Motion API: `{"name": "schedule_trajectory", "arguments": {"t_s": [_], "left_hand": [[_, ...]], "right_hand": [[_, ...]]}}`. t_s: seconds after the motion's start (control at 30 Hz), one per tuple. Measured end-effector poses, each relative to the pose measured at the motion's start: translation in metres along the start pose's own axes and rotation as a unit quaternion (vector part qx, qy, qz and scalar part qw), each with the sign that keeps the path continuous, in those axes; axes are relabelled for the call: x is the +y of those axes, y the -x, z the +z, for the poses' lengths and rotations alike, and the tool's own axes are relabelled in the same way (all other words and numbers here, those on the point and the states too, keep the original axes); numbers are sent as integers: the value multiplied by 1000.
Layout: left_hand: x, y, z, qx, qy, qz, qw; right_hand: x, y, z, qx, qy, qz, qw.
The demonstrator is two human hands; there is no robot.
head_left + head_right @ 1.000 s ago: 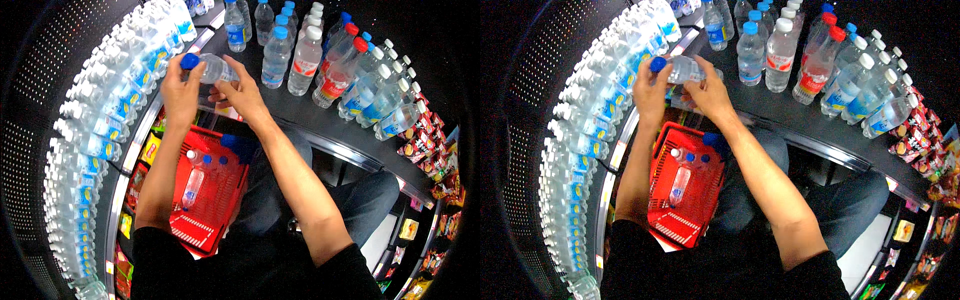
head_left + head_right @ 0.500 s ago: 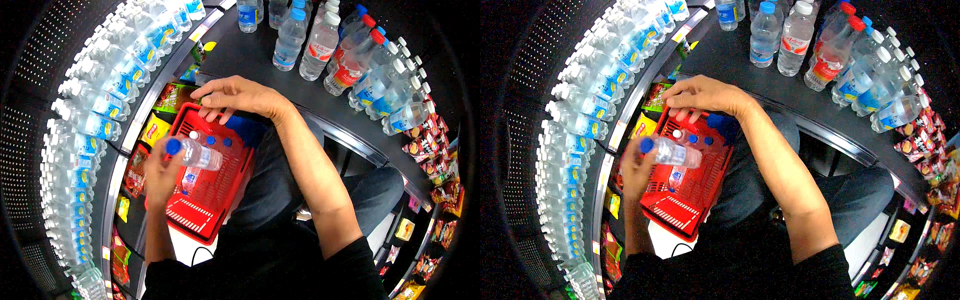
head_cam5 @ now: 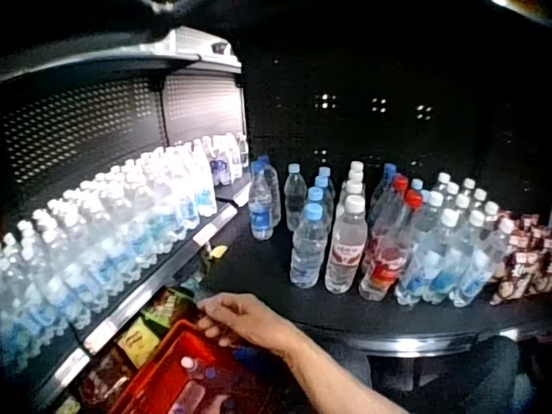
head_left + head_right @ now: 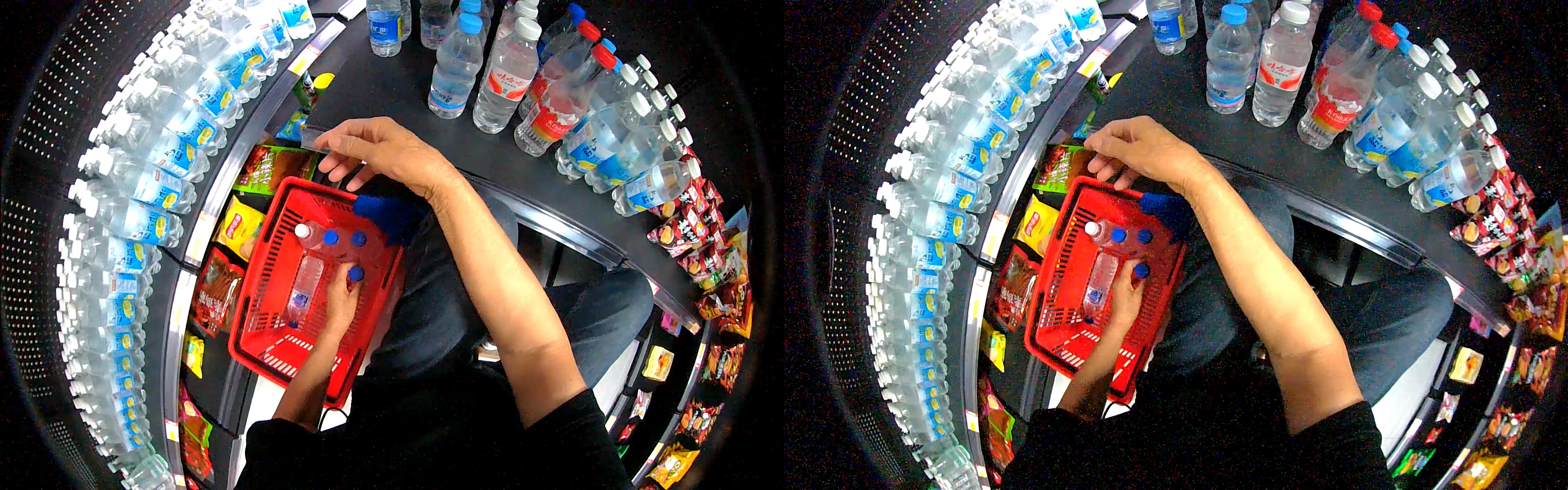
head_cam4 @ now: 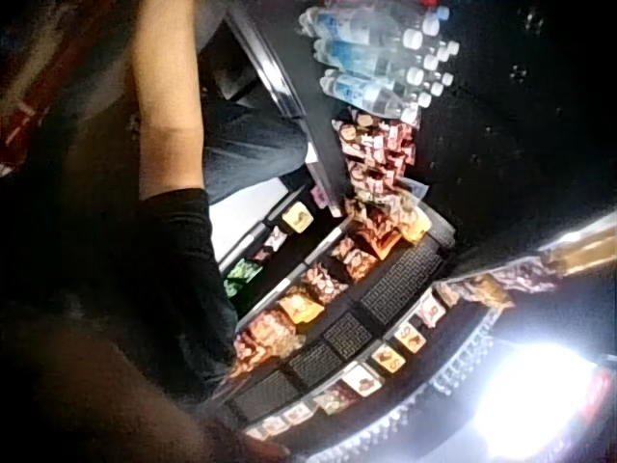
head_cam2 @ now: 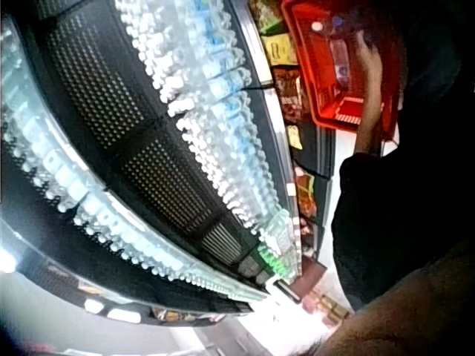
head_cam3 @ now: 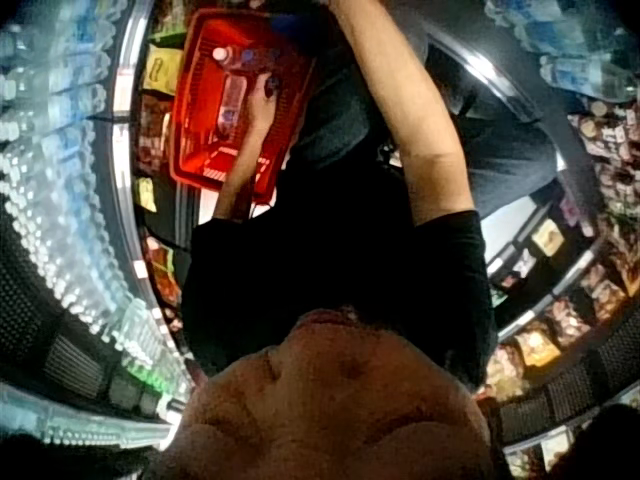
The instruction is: The person sits on the floor in front of a store shelf and repeatedly picks up water bottles from a red basket, placing them onto the shelf. The person also uses a blue cloth to wipe the shelf surface between placing bottles.
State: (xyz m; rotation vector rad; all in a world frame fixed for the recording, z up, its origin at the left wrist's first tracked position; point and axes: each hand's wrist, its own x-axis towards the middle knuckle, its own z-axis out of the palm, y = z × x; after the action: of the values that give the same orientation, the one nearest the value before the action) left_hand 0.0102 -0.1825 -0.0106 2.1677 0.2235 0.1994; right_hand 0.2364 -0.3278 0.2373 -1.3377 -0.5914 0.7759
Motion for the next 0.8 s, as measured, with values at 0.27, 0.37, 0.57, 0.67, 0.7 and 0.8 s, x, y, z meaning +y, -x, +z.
{"name": "schedule_trajectory", "arguments": {"t_s": [0.27,0.37,0.57,0.67,0.7,0.8], "left_hand": [[1,-9,-5,3,-46,29,998],[24,-14,-12,32,-74,29,996],[85,-90,-51,146,138,62,978],[137,-157,-72,160,170,142,962],[151,-184,-74,146,182,161,959],[199,-254,-80,124,180,200,955]], "right_hand": [[1,-10,6,95,-34,-16,995],[-1,-9,1,152,-38,-36,987],[7,-20,-1,302,-50,-167,937],[8,-23,-2,362,17,-192,912],[15,-25,-11,360,61,-214,906],[6,-27,-10,400,99,-227,883]]}}
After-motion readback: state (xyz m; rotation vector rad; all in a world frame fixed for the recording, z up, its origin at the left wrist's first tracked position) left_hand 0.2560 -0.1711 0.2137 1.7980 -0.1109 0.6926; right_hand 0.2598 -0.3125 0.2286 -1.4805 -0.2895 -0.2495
